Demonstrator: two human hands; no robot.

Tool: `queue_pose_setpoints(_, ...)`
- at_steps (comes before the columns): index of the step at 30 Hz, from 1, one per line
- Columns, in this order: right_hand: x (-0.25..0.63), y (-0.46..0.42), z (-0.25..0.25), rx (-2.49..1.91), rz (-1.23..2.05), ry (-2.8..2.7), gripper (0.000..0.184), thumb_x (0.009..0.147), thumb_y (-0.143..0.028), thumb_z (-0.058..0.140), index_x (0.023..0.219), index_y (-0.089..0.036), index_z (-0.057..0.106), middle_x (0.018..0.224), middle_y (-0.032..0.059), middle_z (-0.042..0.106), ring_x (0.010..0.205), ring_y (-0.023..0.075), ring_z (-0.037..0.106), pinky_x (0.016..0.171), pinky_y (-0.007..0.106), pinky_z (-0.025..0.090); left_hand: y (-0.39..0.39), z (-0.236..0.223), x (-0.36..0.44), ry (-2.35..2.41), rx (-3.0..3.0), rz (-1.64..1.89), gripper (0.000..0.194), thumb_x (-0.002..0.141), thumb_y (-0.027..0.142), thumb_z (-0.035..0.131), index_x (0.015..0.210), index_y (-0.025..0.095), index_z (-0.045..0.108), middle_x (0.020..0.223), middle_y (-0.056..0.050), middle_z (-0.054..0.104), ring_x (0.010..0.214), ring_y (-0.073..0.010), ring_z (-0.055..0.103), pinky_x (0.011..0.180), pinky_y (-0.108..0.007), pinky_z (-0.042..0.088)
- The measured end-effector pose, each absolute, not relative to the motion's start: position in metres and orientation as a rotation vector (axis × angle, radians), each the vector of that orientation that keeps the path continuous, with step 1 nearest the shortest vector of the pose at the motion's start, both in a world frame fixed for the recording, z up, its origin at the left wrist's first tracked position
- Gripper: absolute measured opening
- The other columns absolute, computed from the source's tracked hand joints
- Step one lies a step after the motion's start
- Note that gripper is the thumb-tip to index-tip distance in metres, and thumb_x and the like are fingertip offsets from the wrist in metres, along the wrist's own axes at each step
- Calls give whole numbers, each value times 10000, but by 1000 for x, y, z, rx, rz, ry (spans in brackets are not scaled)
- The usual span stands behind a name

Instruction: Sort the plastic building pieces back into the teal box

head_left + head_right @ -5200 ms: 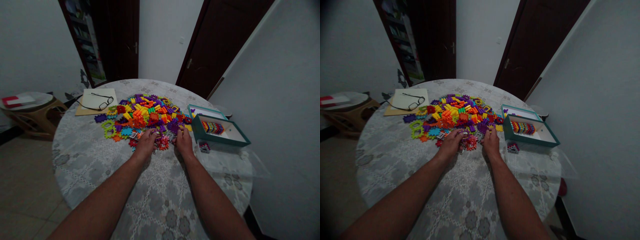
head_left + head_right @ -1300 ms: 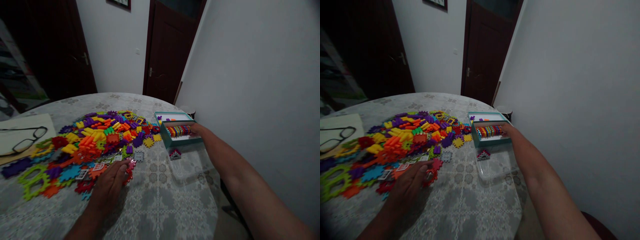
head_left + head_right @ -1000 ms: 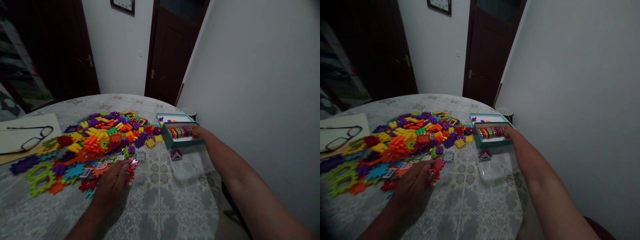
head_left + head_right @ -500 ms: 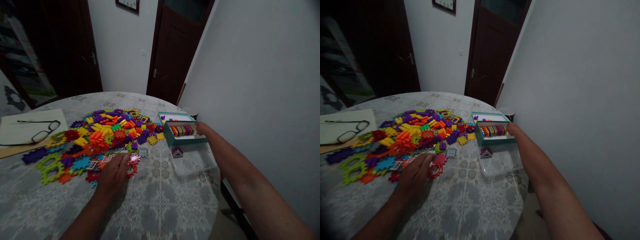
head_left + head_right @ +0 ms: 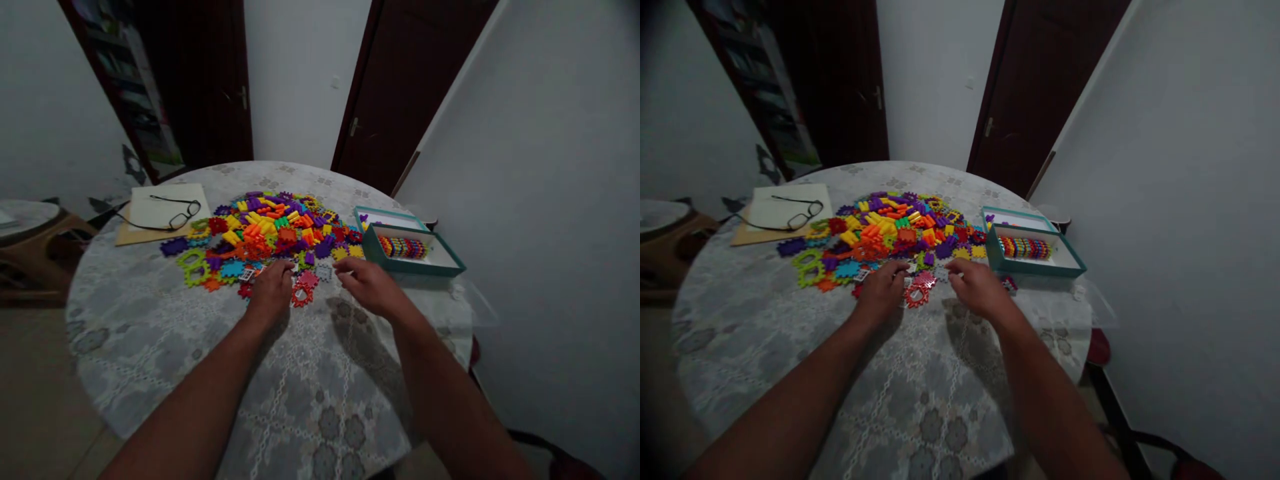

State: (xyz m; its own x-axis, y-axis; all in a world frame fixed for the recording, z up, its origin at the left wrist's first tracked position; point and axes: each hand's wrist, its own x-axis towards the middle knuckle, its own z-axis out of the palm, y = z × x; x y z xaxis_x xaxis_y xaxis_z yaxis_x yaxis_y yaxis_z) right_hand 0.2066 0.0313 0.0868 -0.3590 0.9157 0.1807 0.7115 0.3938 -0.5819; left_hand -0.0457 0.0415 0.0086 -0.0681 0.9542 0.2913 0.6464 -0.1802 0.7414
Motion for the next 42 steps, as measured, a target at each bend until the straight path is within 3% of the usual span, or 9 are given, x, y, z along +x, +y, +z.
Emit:
queue_pose_setpoints(6,161,39,17,-1558,357,-2124,275,1015,-161,638,1251,-181,777,1264,149,794,1207,288,730,1090,404,538,42,6,-47,1727,1925,1046,326,1009,169,517,1172,177,799,1198,-149,827,1166,-309,756,1087,-431,554)
queue_pose_setpoints(12,147,19,0,-1538,334,-2229,355,1010,-394,722,1305,-198,738,1192,125,763,1060,283,716,906,374,547,36,7,-43,1724,2035,824,273,1022,159,561,1168,192,790,1181,-142,817,1147,-307,748,1031,-402,549)
queue_pose_setpoints(21,139,26,-15,-1481,471,-2082,374,949,-226,698,1323,-215,689,1177,100,784,1004,260,725,899,367,556,33,12,-41,1722,2050,687,300,1022,175,586,1257,181,772,1265,-166,801,1208,-322,735,1048,-409,536)
queue_pose_setpoints(24,145,29,-17,-1388,533,-2066,415,922,-173,663,1333,-214,701,1131,79,788,983,253,729,901,368,570,31,11,-41,1637,2059,727,309,1000,183,617,1261,191,783,1286,-169,798,1224,-328,727,1065,-422,533)
queue_pose_setpoints(28,151,35,-19,-1305,438,-2000,363,947,-170,602,1288,-207,724,1171,101,768,1071,258,728,996,389,584,31,15,-42,1573,2042,803,226,1019,215,573,1081,211,790,1095,-128,810,1082,-302,732,996,-413,538)
queue_pose_setpoints(31,149,39,-19,-1339,292,-2020,330,1002,-231,609,1312,-185,711,1285,148,725,1196,283,698,1044,406,579,33,24,-47,1671,1873,973,196,1018,247,558,1051,217,749,1076,-113,801,1050,-290,720,968,-411,532)
queue_pose_setpoints(35,139,39,-18,-1483,196,-2136,389,1034,-349,689,1393,-200,688,1408,158,685,1185,296,695,958,399,602,37,32,-54,1738,1533,1163,126,980,266,592,1032,234,702,1022,-84,795,988,-270,727,906,-397,539)
queue_pose_setpoints(39,135,40,-17,-1556,198,-2146,356,1023,-337,695,1358,-219,719,1348,145,698,1116,282,704,910,386,599,41,31,-55,1622,1221,1251,150,956,257,619,1098,237,664,962,-63,797,846,-235,743,749,-352,568)
queue_pose_setpoints(42,141,43,-16,-1438,288,-1964,344,990,-343,708,1301,-198,729,1240,130,724,1088,270,701,954,391,589,43,27,-51,1471,1033,1316,185,952,246,649,1136,235,639,1049,-79,808,898,-228,782,712,-319,610)
